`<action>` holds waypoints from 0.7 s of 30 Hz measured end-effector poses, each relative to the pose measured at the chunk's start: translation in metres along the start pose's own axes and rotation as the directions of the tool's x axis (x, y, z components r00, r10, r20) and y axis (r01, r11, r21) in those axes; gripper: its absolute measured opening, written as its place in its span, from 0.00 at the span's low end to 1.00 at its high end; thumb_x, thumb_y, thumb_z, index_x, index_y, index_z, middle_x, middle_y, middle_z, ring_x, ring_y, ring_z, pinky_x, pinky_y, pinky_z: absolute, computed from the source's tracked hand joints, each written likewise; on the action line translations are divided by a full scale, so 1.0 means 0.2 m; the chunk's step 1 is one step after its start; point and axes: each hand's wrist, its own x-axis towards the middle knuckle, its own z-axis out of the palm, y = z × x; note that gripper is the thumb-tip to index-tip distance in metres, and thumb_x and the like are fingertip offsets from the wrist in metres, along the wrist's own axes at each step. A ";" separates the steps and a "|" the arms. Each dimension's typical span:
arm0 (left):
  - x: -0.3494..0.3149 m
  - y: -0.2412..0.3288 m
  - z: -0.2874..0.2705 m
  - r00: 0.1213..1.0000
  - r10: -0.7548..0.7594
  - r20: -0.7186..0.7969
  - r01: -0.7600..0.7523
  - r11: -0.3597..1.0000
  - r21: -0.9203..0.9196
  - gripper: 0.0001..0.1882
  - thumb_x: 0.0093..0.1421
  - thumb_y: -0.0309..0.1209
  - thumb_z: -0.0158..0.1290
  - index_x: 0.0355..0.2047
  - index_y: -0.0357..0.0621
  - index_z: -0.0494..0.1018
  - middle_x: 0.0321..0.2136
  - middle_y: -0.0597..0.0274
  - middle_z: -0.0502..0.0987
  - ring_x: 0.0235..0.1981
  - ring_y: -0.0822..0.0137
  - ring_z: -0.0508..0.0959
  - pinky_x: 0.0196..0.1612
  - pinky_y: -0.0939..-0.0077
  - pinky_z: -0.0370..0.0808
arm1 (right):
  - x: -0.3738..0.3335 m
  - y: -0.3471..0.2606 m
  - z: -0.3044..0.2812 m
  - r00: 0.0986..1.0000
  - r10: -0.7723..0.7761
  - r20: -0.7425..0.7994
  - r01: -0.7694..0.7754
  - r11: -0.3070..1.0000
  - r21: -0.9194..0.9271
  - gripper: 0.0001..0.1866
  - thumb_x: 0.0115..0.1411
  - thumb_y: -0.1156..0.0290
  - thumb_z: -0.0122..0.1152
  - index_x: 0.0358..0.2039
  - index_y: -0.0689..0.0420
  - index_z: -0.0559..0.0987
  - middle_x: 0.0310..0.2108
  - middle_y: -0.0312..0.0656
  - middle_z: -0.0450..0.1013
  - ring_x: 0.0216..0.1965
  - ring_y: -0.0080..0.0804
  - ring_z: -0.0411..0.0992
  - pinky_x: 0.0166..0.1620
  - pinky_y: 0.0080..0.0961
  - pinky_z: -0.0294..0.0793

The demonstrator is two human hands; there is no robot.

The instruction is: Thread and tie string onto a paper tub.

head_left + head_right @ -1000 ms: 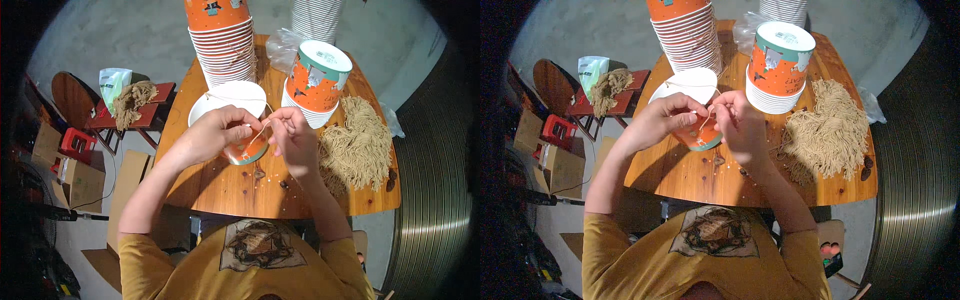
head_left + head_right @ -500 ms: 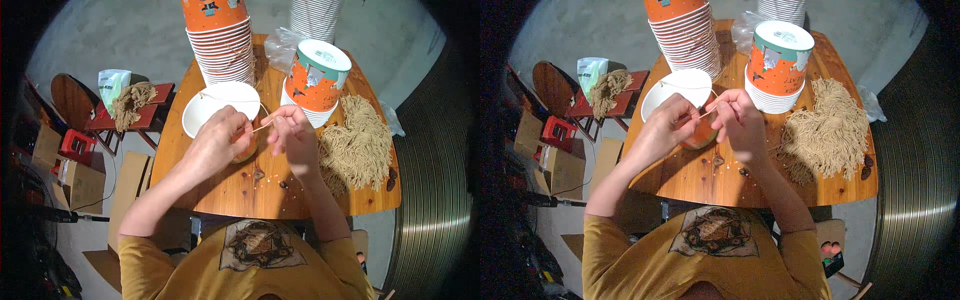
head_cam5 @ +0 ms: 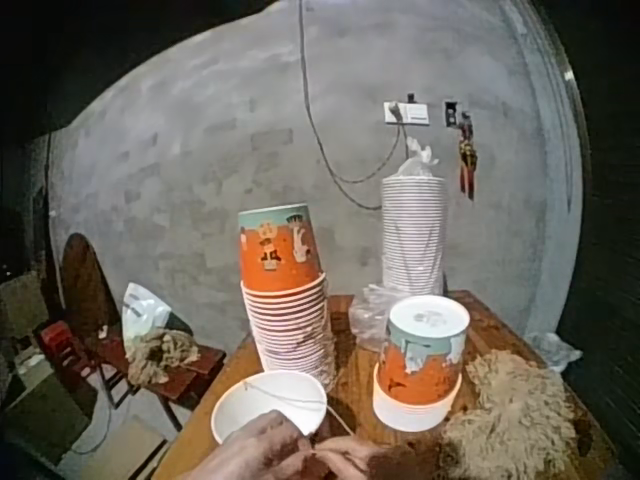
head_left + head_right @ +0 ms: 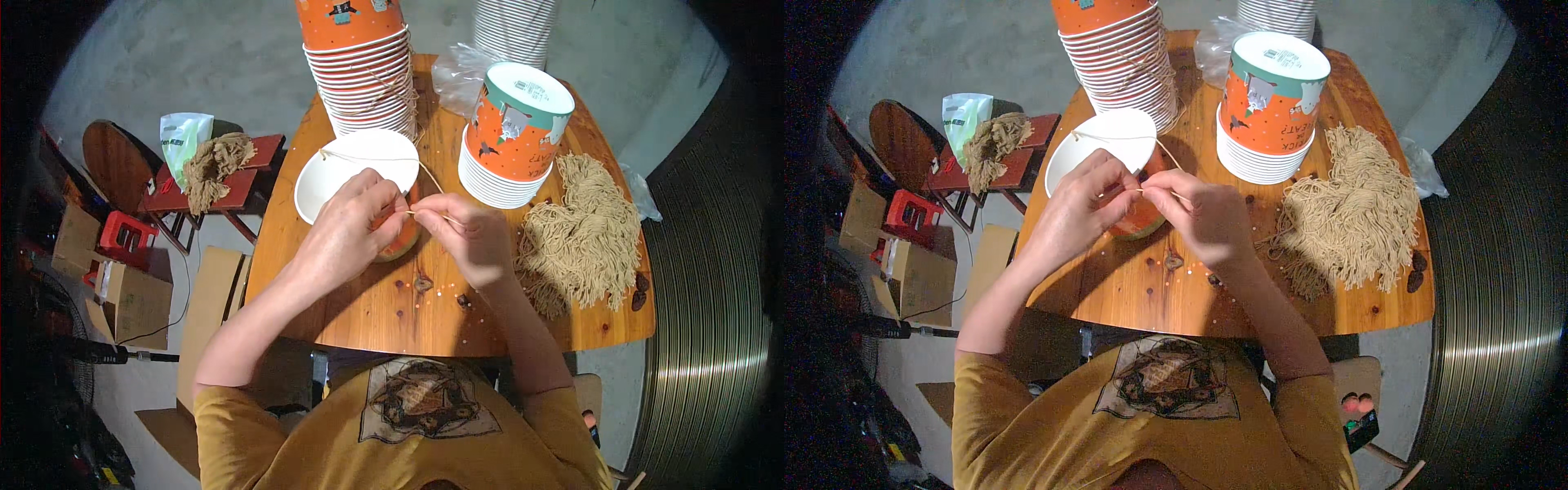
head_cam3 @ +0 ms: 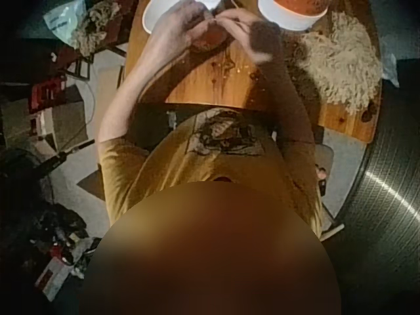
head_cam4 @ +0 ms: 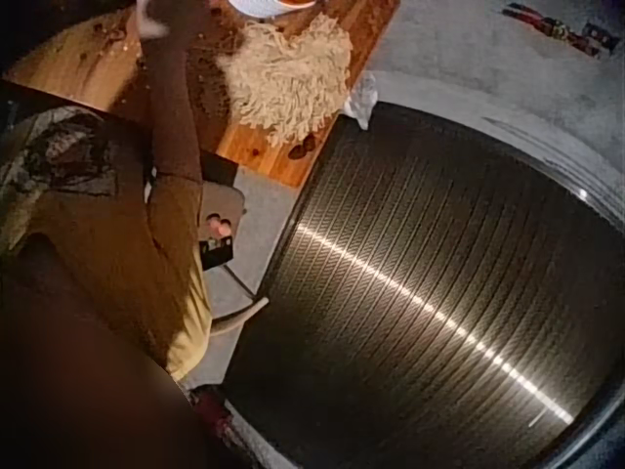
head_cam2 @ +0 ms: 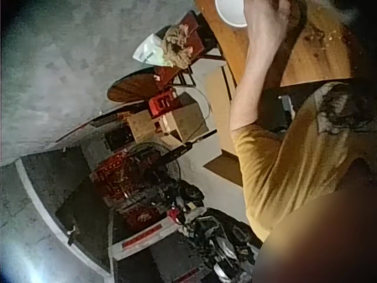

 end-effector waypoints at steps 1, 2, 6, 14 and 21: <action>0.00 0.00 0.00 1.000 0.004 -0.001 -0.004 1.000 -0.002 0.05 0.55 0.26 0.53 0.29 0.37 0.69 0.28 0.53 0.69 0.34 0.53 0.72 0.37 0.62 0.70 | 0.00 0.02 0.01 1.000 0.023 -0.019 -0.021 0.996 0.092 0.09 0.56 0.76 0.61 0.38 0.63 0.76 0.25 0.34 0.73 0.24 0.13 0.66 0.28 0.12 0.65; 0.00 0.00 0.00 1.000 0.005 0.000 -0.005 1.000 -0.003 0.05 0.55 0.26 0.53 0.29 0.37 0.69 0.28 0.53 0.69 0.34 0.53 0.72 0.37 0.62 0.70 | -0.01 0.02 0.02 0.998 0.049 -0.036 -0.041 0.982 0.183 0.08 0.57 0.76 0.60 0.38 0.63 0.77 0.24 0.34 0.72 0.25 0.13 0.68 0.29 0.12 0.66; 0.00 0.00 0.00 1.000 0.002 -0.008 -0.002 1.000 -0.014 0.05 0.55 0.25 0.53 0.29 0.37 0.69 0.28 0.54 0.69 0.32 0.54 0.72 0.36 0.64 0.70 | 0.00 0.00 0.04 0.990 0.129 -0.050 -0.116 0.971 0.208 0.09 0.57 0.66 0.61 0.35 0.56 0.77 0.28 0.45 0.75 0.28 0.36 0.76 0.29 0.29 0.71; -0.01 0.01 -0.01 1.000 -0.020 0.006 0.020 0.999 -0.026 0.05 0.54 0.25 0.53 0.29 0.37 0.69 0.27 0.54 0.68 0.30 0.55 0.72 0.34 0.64 0.70 | 0.00 -0.06 0.02 0.995 0.085 -0.048 -0.085 0.996 0.001 0.07 0.56 0.69 0.61 0.33 0.58 0.75 0.27 0.44 0.74 0.27 0.32 0.75 0.30 0.27 0.72; 0.01 -0.02 -0.08 0.991 -0.136 -0.006 0.133 0.976 -0.172 0.11 0.55 0.19 0.50 0.38 0.39 0.65 0.29 0.58 0.72 0.32 0.68 0.73 0.37 0.74 0.71 | 0.02 0.03 0.13 0.969 0.166 -0.183 -0.119 0.963 0.240 0.06 0.55 0.72 0.59 0.32 0.58 0.73 0.22 0.41 0.73 0.23 0.30 0.75 0.27 0.27 0.72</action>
